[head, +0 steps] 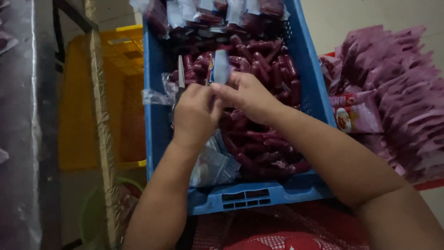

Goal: The person trims packaging with scissors and places small red meat products into plastic pouches by hand.

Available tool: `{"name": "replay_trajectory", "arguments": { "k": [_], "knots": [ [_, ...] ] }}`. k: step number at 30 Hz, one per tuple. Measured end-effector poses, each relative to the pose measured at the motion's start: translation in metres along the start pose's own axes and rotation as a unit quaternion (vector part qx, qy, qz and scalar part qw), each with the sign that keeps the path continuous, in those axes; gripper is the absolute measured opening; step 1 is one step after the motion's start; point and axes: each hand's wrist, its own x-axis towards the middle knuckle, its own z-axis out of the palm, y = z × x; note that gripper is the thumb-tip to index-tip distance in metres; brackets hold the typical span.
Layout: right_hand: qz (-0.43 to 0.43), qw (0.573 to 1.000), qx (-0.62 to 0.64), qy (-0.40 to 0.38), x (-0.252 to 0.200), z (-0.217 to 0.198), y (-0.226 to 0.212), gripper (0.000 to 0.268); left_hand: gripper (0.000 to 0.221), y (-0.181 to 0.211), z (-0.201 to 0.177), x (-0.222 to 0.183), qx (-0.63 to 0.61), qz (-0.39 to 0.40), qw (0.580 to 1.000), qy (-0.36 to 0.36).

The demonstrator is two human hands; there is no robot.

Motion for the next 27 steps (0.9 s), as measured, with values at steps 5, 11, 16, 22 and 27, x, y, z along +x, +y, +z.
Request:
{"name": "replay_trajectory", "arguments": {
  "k": [5,11,16,22,27],
  "knots": [
    [-0.1,0.989,-0.111,0.023,0.007,-0.027,-0.015,0.017,0.04,0.021,-0.008,0.009,-0.15,-0.034,0.988,-0.021],
    [-0.14,0.964,-0.212,0.073,0.001,-0.042,-0.046,0.012,0.038,0.047,-0.033,0.054,-0.201,-0.131,0.965,-0.108],
    [-0.151,0.977,-0.132,0.067,-0.01,-0.051,-0.066,0.027,0.022,0.055,-0.021,0.098,-0.183,-0.105,0.969,-0.132],
    [-0.305,0.885,-0.243,0.254,0.002,-0.101,-0.061,0.004,0.005,0.045,-0.007,0.121,-0.26,-0.138,0.952,-0.083],
    [-0.301,0.79,-0.416,0.337,0.01,-0.126,-0.049,0.014,0.034,0.007,0.027,0.089,-0.061,-0.192,0.966,-0.162]
  ]
}}
